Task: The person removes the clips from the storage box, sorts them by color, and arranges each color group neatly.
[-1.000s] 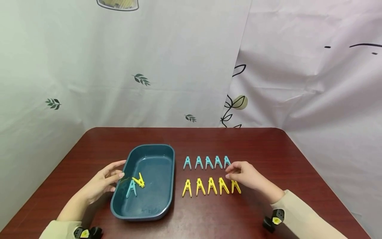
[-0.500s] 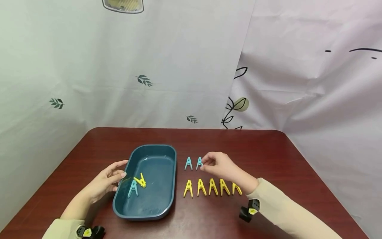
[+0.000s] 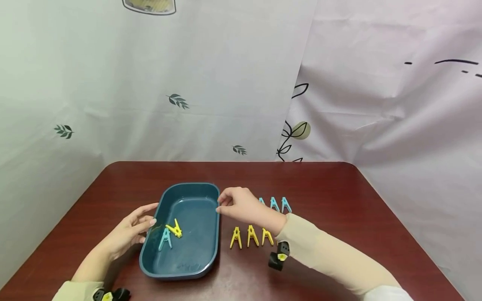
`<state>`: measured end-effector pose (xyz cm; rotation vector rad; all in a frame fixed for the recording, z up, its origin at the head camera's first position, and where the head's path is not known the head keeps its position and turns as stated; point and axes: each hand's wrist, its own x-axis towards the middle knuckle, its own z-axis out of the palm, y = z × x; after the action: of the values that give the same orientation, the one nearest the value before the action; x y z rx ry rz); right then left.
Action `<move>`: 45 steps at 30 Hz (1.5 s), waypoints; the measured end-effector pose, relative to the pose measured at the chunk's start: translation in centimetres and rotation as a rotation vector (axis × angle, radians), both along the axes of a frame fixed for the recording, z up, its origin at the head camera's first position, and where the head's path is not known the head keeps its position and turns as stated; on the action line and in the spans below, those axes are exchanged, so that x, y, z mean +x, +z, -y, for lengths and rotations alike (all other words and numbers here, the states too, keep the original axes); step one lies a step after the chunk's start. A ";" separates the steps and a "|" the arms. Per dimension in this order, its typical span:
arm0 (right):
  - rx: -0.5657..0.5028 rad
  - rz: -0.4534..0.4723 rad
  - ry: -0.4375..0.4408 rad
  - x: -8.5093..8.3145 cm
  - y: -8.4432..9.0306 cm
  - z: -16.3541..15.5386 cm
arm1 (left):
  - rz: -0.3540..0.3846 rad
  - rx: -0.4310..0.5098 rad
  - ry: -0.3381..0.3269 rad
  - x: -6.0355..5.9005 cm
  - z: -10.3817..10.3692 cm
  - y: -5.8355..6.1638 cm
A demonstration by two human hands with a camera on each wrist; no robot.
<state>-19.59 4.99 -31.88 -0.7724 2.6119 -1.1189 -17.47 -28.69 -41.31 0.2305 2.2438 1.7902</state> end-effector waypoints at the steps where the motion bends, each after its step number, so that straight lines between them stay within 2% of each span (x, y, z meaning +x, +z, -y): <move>1: -0.001 0.003 0.010 0.0 0.0 0.5 | -0.003 0.003 0.001 0.1 0.1 0.0; 7: -0.017 0.002 0.038 -0.3 -0.4 3.3 | -0.012 0.029 -0.009 0.0 0.1 -0.1; 17: 0.052 -0.041 0.090 -0.4 -1.7 7.6 | -0.033 0.074 -0.033 0.3 0.1 0.0; 25: 0.106 -0.077 0.064 -0.5 -3.0 10.1 | -0.029 0.065 -0.035 0.0 0.2 -0.1; 31: 0.155 -0.107 0.061 -0.4 -4.6 11.4 | -0.044 0.115 -0.068 0.2 0.2 -0.2; 37: 0.262 -0.143 0.137 -0.5 -5.7 11.7 | -0.039 0.100 -0.047 0.3 0.2 -0.2; 45: 0.349 -0.190 0.214 -0.9 -6.6 11.8 | -0.036 0.071 -0.028 0.4 0.0 0.0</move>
<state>-20.50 -6.83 -38.48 -1.0860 2.6852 -0.5354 -17.11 -28.65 -41.34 0.3095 2.1925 1.8671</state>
